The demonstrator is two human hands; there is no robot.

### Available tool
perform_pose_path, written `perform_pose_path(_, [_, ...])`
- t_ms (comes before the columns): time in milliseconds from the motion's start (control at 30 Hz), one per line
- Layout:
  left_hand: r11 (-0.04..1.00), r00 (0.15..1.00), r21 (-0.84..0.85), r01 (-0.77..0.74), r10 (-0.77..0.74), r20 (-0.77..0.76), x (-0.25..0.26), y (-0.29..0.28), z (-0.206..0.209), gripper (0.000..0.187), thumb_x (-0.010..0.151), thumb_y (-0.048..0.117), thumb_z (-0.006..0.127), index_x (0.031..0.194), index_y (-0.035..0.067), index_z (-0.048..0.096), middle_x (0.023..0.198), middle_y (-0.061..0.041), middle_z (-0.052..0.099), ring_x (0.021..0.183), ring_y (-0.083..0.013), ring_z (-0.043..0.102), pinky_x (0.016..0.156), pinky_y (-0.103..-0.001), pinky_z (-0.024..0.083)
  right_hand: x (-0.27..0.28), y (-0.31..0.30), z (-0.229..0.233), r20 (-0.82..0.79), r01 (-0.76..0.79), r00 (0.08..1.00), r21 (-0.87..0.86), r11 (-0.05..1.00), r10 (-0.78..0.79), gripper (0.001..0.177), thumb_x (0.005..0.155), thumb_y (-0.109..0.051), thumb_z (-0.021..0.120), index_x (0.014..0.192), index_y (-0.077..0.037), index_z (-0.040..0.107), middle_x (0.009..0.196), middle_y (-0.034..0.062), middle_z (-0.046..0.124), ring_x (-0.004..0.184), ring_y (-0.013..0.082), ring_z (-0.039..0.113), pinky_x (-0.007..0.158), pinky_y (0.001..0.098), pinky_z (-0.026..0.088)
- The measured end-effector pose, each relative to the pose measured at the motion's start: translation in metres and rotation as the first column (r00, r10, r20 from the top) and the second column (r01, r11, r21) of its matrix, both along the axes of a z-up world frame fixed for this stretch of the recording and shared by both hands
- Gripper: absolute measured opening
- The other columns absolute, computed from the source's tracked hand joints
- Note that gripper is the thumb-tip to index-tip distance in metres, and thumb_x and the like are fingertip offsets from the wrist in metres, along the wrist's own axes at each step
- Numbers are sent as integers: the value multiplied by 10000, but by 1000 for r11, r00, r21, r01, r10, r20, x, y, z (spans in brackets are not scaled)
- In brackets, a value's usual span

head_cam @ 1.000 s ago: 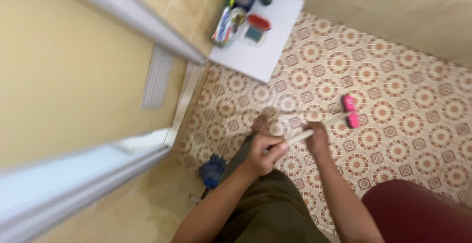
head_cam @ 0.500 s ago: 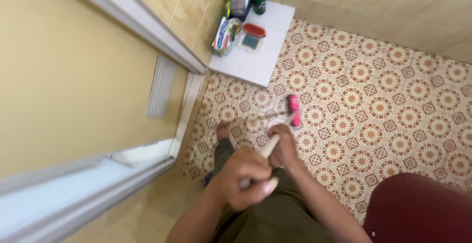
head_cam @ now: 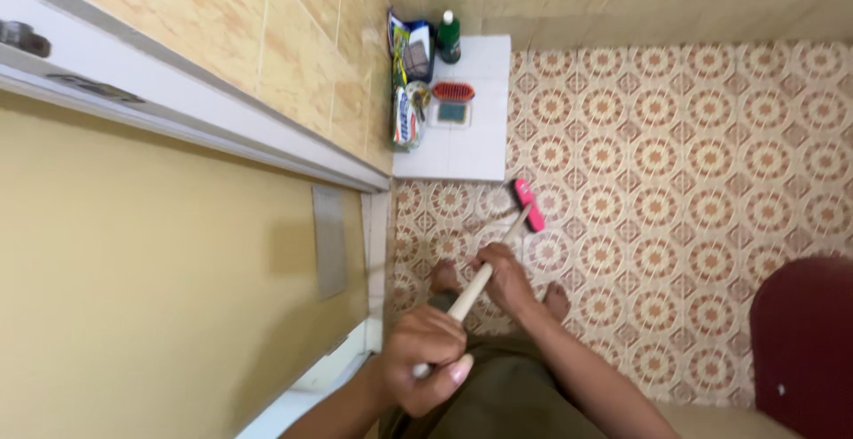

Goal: The person takes a small brush off a wall mount, scrubs various areas of the tiled floor, and then places the brush back on the wall mount.

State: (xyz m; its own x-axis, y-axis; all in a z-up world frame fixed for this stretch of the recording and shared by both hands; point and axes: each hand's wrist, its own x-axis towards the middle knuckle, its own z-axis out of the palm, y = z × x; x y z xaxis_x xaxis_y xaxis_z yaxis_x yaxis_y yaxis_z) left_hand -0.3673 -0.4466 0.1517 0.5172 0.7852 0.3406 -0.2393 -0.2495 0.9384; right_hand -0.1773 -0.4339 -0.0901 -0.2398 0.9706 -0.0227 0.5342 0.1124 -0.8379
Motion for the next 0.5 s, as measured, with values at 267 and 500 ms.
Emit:
perform_pose_path(267, [996,996,12,88,-88,-4,-56,-12,-18,437,896,-49,618,608,80,316,561,-53,367,487,-265,421,540,-409,330,-40,-18,-10,56,102,993,-24,994,-101,243,903,-133,734,739,29,657,718,160,577,723,339,558,690,473,476])
perform_pose_path(500, [999,999,41,10,-12,49,-90,-44,-20,393,846,-58,605,599,80,332,560,-49,362,474,-246,424,520,-406,350,-76,-42,-10,29,39,999,9,999,-40,159,872,-94,723,761,9,673,741,149,607,741,331,579,686,456,499])
